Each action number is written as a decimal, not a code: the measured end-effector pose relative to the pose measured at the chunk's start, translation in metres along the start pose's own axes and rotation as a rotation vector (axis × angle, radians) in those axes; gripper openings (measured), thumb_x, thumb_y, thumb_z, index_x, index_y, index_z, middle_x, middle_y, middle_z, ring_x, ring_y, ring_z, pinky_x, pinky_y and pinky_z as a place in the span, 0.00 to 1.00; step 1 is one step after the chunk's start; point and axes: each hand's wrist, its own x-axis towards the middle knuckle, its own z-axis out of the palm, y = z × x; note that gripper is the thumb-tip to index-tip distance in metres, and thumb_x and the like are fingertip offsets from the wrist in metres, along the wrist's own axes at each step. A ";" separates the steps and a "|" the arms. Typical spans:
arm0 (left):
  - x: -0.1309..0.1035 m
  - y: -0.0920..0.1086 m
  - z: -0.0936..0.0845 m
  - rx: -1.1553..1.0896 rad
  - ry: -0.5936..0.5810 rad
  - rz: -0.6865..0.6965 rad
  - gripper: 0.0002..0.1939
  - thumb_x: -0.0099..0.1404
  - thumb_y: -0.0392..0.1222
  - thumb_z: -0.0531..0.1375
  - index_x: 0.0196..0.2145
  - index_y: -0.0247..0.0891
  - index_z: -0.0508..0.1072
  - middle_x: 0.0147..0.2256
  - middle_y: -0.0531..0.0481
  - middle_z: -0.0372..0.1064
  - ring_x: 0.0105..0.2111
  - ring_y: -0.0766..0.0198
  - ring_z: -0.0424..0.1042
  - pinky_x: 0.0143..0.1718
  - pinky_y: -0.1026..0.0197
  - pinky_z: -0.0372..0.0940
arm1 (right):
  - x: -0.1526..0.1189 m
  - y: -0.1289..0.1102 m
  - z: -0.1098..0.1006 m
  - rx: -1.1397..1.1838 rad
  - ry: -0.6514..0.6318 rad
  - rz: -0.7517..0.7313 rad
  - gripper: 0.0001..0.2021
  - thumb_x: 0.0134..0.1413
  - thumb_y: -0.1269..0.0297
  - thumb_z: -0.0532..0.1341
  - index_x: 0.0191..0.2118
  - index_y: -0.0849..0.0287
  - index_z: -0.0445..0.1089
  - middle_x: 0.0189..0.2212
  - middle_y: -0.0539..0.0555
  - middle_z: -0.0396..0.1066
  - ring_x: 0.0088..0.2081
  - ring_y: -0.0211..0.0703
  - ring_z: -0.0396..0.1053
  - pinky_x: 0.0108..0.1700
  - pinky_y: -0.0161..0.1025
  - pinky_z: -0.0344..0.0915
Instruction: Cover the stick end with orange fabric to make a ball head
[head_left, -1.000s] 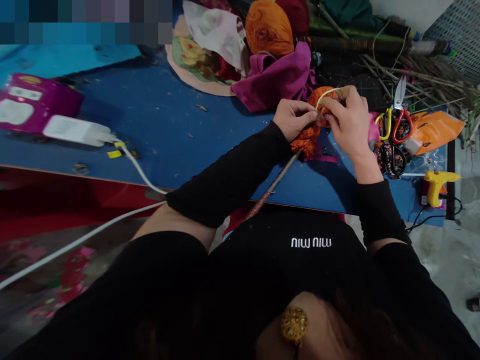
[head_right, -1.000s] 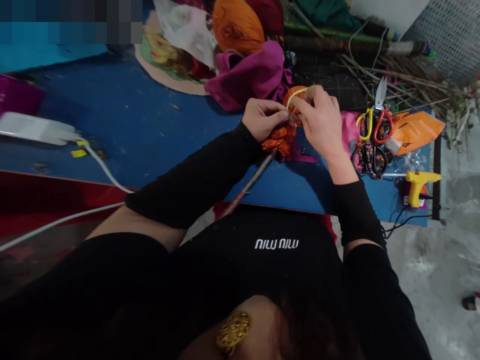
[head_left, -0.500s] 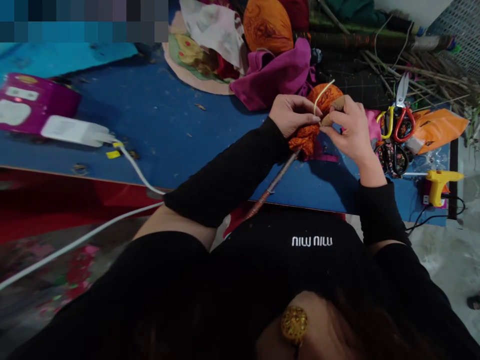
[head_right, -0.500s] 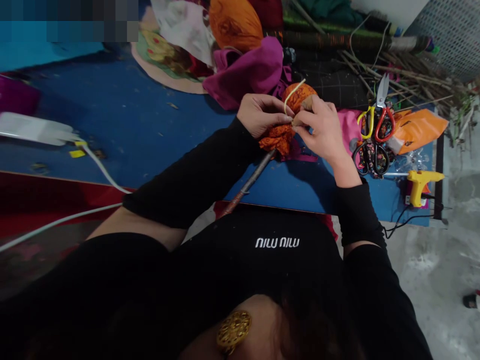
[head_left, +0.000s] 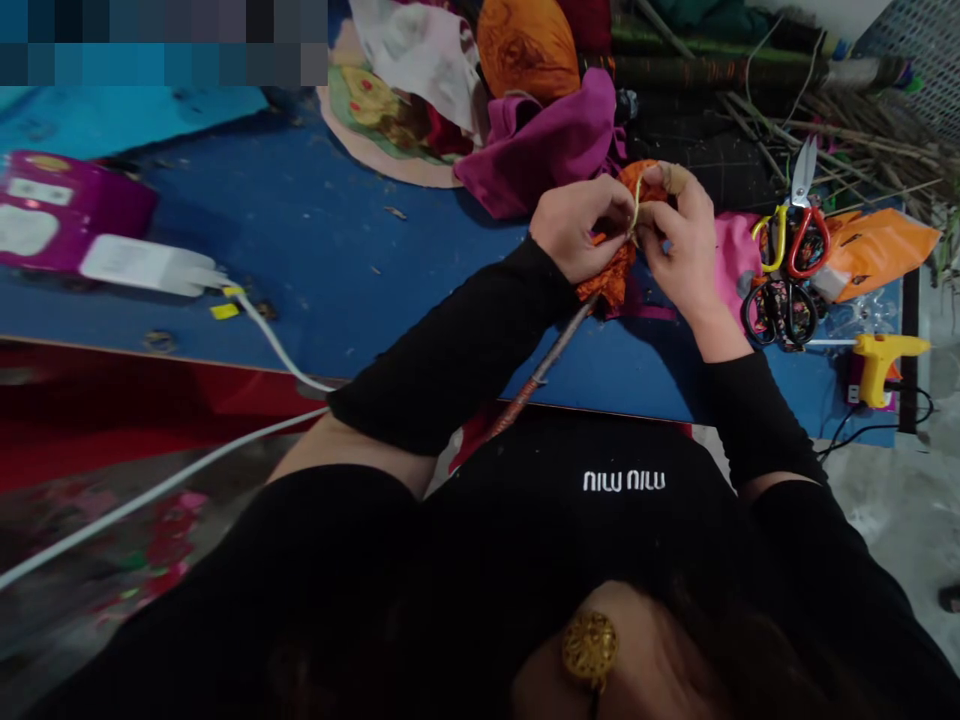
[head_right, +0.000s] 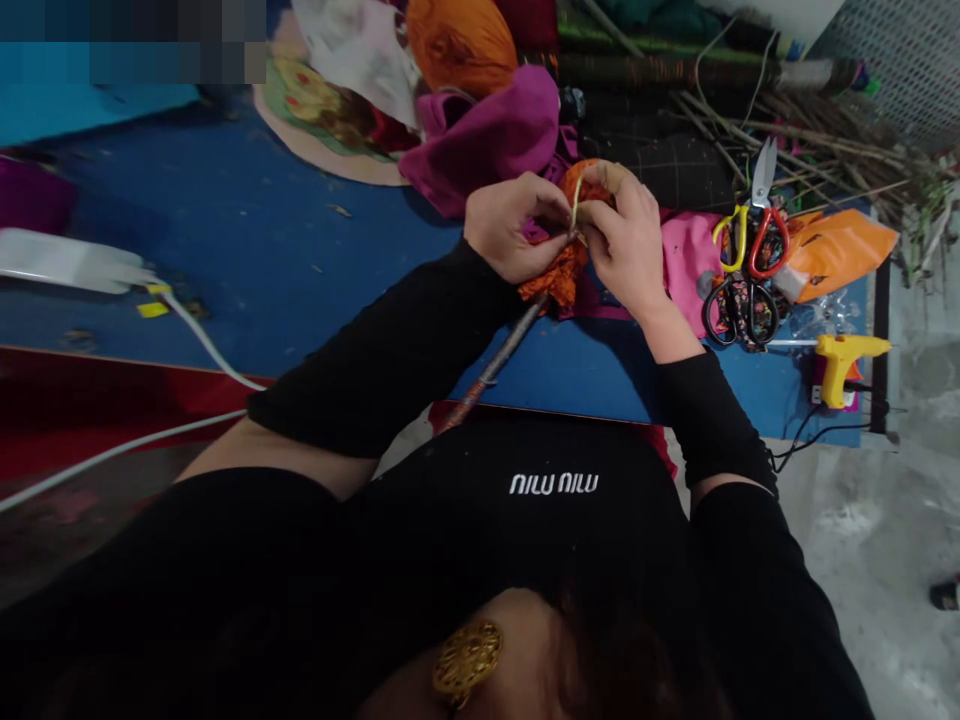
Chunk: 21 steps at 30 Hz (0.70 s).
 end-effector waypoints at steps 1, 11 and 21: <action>-0.001 -0.001 0.001 0.084 -0.002 0.041 0.08 0.62 0.41 0.61 0.40 0.50 0.71 0.36 0.49 0.80 0.36 0.57 0.76 0.39 0.50 0.71 | -0.001 0.000 0.000 0.008 -0.003 0.011 0.07 0.66 0.56 0.59 0.44 0.44 0.74 0.60 0.55 0.70 0.69 0.58 0.61 0.71 0.69 0.58; -0.001 0.011 0.011 0.030 0.008 -0.133 0.17 0.73 0.59 0.55 0.39 0.46 0.75 0.32 0.47 0.72 0.43 0.52 0.76 0.54 0.47 0.68 | -0.003 0.006 0.004 0.032 0.060 0.026 0.11 0.66 0.47 0.58 0.46 0.38 0.75 0.55 0.52 0.75 0.68 0.54 0.60 0.71 0.65 0.58; -0.002 0.009 0.009 -0.141 -0.043 -0.192 0.18 0.63 0.62 0.62 0.32 0.45 0.73 0.35 0.45 0.71 0.46 0.48 0.75 0.60 0.42 0.65 | -0.006 -0.004 -0.002 -0.032 0.091 0.069 0.09 0.68 0.57 0.56 0.48 0.44 0.72 0.59 0.58 0.70 0.66 0.57 0.63 0.67 0.65 0.66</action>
